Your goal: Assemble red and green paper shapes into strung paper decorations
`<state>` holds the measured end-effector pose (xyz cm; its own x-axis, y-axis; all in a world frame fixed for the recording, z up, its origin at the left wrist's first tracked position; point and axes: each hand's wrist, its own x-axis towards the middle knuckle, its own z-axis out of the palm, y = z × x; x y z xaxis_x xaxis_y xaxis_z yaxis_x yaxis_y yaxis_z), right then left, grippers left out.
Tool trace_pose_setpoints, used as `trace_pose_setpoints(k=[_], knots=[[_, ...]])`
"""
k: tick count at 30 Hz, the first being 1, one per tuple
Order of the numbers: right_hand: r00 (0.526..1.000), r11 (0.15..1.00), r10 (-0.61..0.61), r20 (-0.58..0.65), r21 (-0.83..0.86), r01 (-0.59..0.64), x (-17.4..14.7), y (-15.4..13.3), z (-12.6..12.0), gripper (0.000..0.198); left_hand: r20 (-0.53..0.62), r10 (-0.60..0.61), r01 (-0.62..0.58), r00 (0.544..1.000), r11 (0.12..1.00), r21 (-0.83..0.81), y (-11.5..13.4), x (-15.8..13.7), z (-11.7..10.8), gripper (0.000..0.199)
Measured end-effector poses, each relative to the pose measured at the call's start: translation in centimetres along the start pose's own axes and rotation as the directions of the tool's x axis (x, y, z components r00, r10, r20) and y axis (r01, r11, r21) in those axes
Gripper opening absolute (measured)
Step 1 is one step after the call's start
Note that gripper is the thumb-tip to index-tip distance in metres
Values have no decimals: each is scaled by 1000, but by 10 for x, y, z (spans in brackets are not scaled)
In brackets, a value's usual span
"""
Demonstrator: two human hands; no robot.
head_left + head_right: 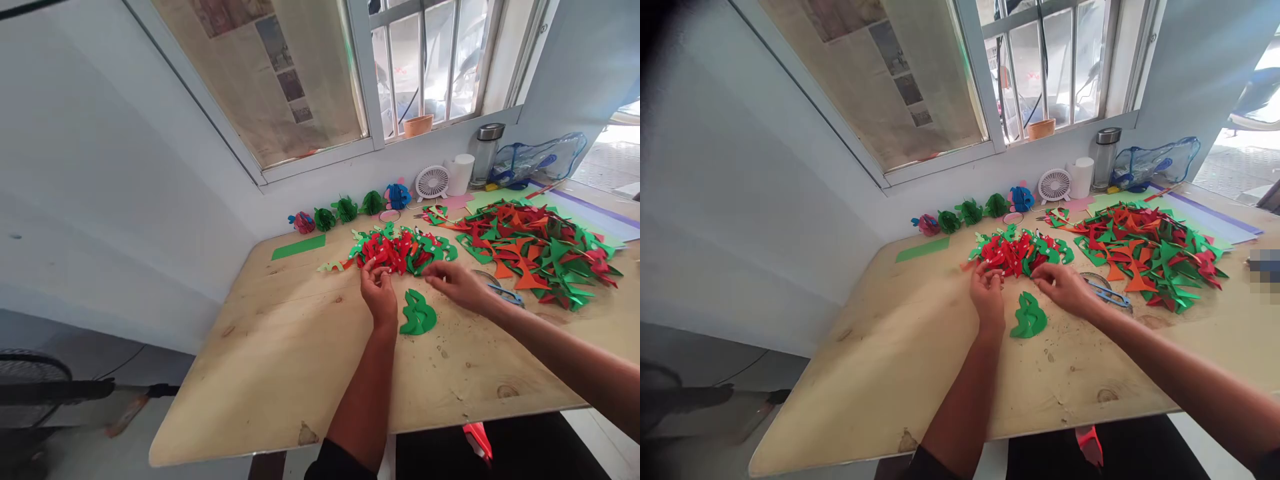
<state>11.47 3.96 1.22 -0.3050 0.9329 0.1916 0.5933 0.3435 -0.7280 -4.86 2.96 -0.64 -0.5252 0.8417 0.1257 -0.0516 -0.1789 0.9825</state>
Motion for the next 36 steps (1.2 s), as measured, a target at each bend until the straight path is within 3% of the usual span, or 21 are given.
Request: trace_pose_setpoints(k=[2, 5, 8, 15, 19, 29, 36], knots=[[988, 976, -55, 142, -200, 83, -13, -4, 6, 19, -7, -1, 1, 1000, 1000, 12, -3, 1, 0, 38], [968, 856, -65, 242, -485, 179, -23, -10, 12, 20, 1, -1, 1, 1000, 1000, 29, -7, 1, 1, 38], [956, 756, -36, 293, -617, 217, -24, -13, 16, 23, 9, 3, -4, 1000, 999, 46, -11, -1, 2, 37], [958, 799, 29, 285, -582, 149, -26, -14, 22, 9, 33, 24, -26, 999, 998, 63, -17, -3, 2, 34], [975, 824, 10, 223, -554, 118, -25, -12, 25, 21, 50, 36, -39, 998, 996, 76, -18, -3, 3, 34], [943, 871, 109, 315, -487, 62, -6, -9, 23, 15, 117, 34, -43, 993, 996, 78, -20, -5, 6, 34], [954, 879, 124, 272, -476, 21, -13, -10, 25, 8, 250, 61, -133, 966, 951, 280, -19, -6, 3, 40]])
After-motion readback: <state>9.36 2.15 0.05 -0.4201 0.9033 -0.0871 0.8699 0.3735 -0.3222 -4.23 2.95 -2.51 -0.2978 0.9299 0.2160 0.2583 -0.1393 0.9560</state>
